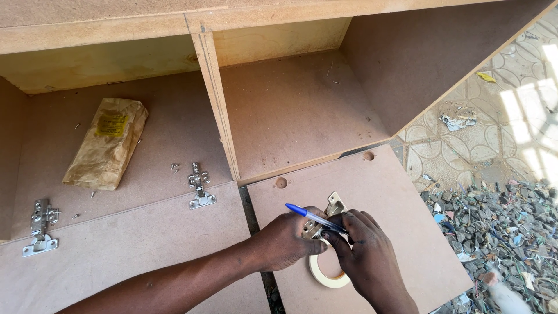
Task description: Using a power drill to fasten hinges and a pen to mark hinge positions on a wooden cabinet frame.
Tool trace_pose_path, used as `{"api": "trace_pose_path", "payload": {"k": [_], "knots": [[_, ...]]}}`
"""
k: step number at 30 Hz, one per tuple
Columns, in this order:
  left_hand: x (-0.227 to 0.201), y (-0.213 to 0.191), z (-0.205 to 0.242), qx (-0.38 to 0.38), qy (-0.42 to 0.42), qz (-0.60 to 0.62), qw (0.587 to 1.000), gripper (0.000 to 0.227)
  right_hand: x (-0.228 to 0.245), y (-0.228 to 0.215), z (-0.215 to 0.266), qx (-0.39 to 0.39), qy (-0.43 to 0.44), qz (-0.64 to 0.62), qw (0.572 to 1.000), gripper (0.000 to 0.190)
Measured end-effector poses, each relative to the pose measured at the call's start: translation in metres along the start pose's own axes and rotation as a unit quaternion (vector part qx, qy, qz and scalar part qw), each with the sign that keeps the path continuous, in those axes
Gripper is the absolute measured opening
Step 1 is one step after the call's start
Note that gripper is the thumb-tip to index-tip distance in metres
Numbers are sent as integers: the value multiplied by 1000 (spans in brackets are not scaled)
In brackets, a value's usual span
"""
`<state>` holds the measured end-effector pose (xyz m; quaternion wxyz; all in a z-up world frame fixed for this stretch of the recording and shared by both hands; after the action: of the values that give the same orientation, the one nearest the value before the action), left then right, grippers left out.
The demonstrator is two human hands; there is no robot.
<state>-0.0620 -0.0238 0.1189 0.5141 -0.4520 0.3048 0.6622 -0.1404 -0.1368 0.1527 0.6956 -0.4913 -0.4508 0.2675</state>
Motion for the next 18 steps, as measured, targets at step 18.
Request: {"api": "trace_pose_path", "payload": {"k": [18], "knots": [[-12, 1, 3, 13, 28, 174, 984, 26, -24, -17, -1, -135, 14, -192, 972, 11]]}}
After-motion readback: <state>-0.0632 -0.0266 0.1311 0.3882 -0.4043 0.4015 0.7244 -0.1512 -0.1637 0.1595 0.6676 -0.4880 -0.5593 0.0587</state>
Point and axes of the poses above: each hand's wrist, its own z-axis away from the middle knuckle, its own y-axis out of the palm, x = y × z, the point moved 8 cm from there along -z, towards the middle knuckle, and after that the axes turned 9 degrees about z, right-handed, at the moved point
